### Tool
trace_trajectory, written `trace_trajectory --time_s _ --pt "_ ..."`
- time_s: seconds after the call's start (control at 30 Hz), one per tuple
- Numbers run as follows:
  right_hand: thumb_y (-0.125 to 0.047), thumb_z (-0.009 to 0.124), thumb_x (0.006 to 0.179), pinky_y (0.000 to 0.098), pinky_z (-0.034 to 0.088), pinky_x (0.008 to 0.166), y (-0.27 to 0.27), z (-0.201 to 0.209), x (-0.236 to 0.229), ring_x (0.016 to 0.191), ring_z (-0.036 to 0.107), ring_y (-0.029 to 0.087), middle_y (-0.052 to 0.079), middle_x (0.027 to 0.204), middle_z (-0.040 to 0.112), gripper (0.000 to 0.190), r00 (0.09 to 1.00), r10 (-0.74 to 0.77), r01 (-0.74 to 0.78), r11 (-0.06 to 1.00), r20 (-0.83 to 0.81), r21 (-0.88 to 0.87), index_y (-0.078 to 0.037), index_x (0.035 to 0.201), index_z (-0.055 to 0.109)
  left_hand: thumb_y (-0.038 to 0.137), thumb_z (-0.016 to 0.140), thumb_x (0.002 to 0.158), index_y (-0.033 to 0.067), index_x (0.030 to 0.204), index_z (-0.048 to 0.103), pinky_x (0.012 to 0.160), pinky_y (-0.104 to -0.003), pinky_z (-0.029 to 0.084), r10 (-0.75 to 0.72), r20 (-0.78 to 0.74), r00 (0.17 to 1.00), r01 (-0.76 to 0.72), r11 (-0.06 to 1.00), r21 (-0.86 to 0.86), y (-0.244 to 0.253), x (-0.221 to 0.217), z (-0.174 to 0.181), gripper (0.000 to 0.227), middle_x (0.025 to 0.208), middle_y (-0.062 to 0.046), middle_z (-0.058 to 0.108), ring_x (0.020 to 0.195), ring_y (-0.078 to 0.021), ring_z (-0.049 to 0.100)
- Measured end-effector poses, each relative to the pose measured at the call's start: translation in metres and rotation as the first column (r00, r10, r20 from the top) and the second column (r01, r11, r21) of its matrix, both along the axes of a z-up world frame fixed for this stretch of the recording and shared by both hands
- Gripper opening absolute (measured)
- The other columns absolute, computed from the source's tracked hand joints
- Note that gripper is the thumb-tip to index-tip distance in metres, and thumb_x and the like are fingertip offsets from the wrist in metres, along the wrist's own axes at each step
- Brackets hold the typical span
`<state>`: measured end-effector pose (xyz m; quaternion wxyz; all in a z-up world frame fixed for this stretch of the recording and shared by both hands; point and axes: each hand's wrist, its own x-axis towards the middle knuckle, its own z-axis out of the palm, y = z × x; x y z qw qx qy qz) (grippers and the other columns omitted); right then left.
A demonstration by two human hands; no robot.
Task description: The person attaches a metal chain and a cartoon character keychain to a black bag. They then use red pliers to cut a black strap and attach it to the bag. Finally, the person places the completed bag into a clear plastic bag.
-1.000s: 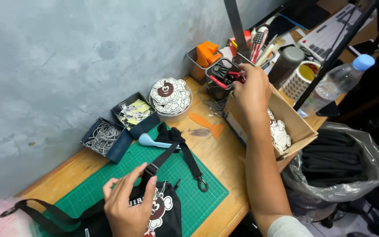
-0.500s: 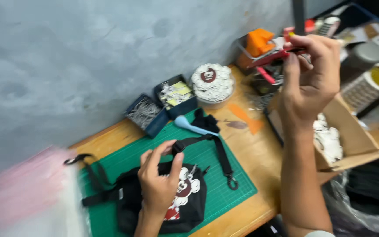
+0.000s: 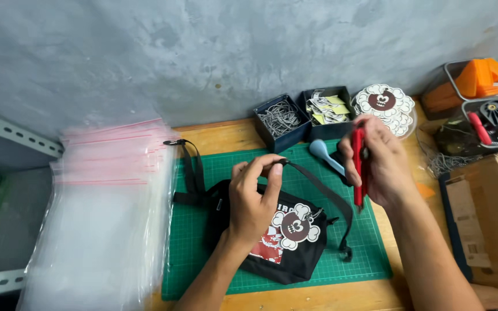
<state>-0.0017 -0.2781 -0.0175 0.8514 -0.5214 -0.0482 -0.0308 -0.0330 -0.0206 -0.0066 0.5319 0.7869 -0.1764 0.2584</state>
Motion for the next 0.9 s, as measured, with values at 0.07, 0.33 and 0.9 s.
trace_trajectory --time_s 0.07,0.33,0.9 --pt "-0.041 0.046 0.126 0.0297 0.046 0.041 0.002 -0.005 0.003 0.046 0.053 0.018 0.016 0.085 0.057 0.036 0.994 0.04 -0.046 0.998 -0.104 -0.053 -0.009 0.14 0.056 0.024 0.069 0.115 0.0124 0.12 0.08 0.098 -0.038 0.053 0.004 -0.004 1.0 -0.004 1.0 0.011 0.002 0.002 -0.003 0.017 0.086 -0.001 0.078 0.078 -0.0224 0.08" --pt "0.003 0.067 0.097 0.0343 0.054 0.09 -0.005 0.035 -0.007 0.103 0.071 0.023 0.032 0.152 0.073 0.07 0.908 0.282 -0.308 0.951 -0.31 -0.038 0.0 0.165 0.053 0.027 0.062 0.117 0.0139 0.103 0.073 0.091 -0.041 0.043 0.009 -0.06 0.998 0.0 0.989 0.146 0.003 0.004 -0.005 0.021 0.097 0.003 0.077 0.087 -0.0208 0.073" --pt "0.018 0.057 0.104 0.0346 0.062 0.086 0.012 0.015 -0.008 0.08 0.071 0.026 0.036 0.131 0.076 0.042 0.972 -0.192 0.233 0.884 0.138 -0.405 -0.011 0.127 0.037 0.024 0.065 0.114 0.0157 0.097 0.07 0.091 -0.041 0.037 -0.01 -0.035 0.999 0.018 0.975 0.22 0.002 0.003 -0.003 0.02 0.09 0.006 0.074 0.079 -0.0201 0.067"
